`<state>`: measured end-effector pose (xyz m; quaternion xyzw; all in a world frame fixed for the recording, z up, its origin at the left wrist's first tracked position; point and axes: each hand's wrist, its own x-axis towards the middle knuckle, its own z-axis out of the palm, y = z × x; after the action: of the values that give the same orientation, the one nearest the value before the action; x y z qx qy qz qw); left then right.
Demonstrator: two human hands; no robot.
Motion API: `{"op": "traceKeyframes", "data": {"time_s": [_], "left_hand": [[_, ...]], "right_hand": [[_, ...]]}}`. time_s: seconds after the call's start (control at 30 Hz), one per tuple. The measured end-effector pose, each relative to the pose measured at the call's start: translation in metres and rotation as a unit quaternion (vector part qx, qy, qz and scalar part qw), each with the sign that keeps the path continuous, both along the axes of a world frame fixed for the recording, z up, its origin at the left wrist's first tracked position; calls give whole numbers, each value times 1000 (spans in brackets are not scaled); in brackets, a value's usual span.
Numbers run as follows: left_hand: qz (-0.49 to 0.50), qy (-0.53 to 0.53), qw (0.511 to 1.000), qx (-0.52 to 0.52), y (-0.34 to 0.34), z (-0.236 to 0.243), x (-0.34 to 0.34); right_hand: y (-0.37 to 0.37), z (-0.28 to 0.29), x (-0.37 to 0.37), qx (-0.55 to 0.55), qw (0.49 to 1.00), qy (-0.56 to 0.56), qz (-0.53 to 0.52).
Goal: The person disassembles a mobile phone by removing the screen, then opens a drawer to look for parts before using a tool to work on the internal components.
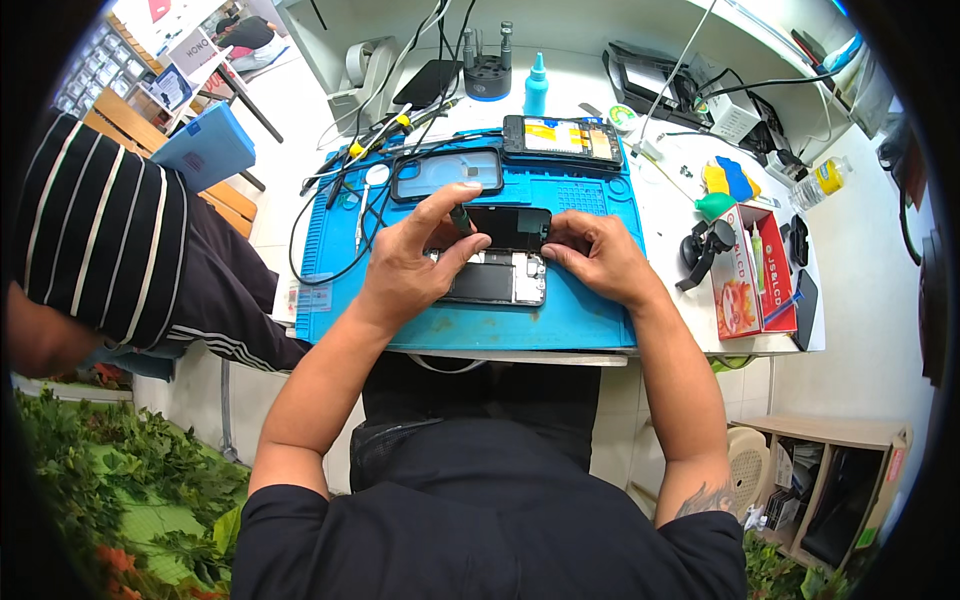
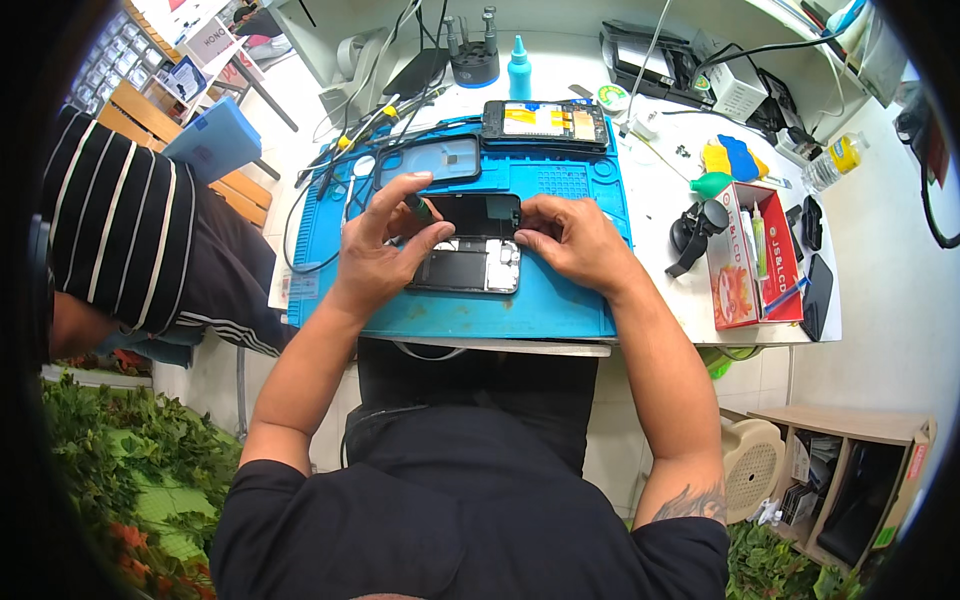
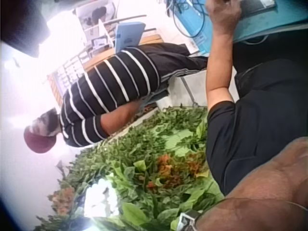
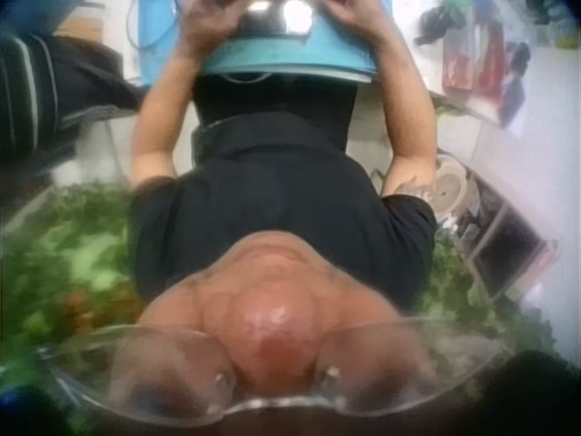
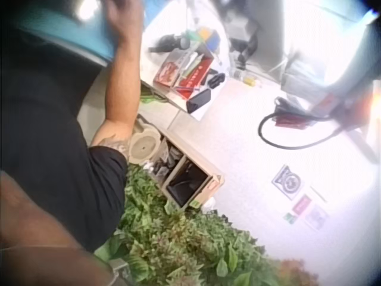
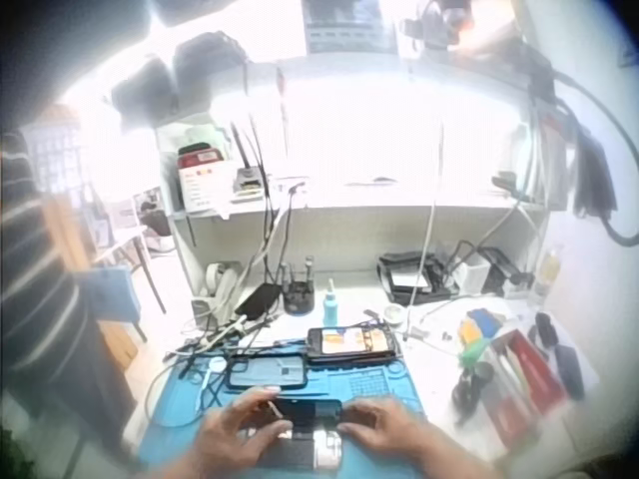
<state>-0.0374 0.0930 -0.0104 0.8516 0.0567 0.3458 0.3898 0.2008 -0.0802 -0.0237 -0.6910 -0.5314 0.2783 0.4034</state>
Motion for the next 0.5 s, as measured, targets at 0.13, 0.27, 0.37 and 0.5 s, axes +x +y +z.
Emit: {"op": "traceKeyframes", "data": {"time_s": [0.13,0.27,0.37,0.5], "left_hand": [[-12,-27,999,14,1,6,4],[-46,-45,998,-5,0,3,1],[-41,-40,998,40,1,11,3],[-28,-31,997,59,-6,28,8]], "right_hand": [[-3,-15,2,69,996,55,10],[0,-10,-1,55,997,49,6],[-1,-8,0,48,998,39,5],[-2,-13,0,56,997,53,-2]]}}
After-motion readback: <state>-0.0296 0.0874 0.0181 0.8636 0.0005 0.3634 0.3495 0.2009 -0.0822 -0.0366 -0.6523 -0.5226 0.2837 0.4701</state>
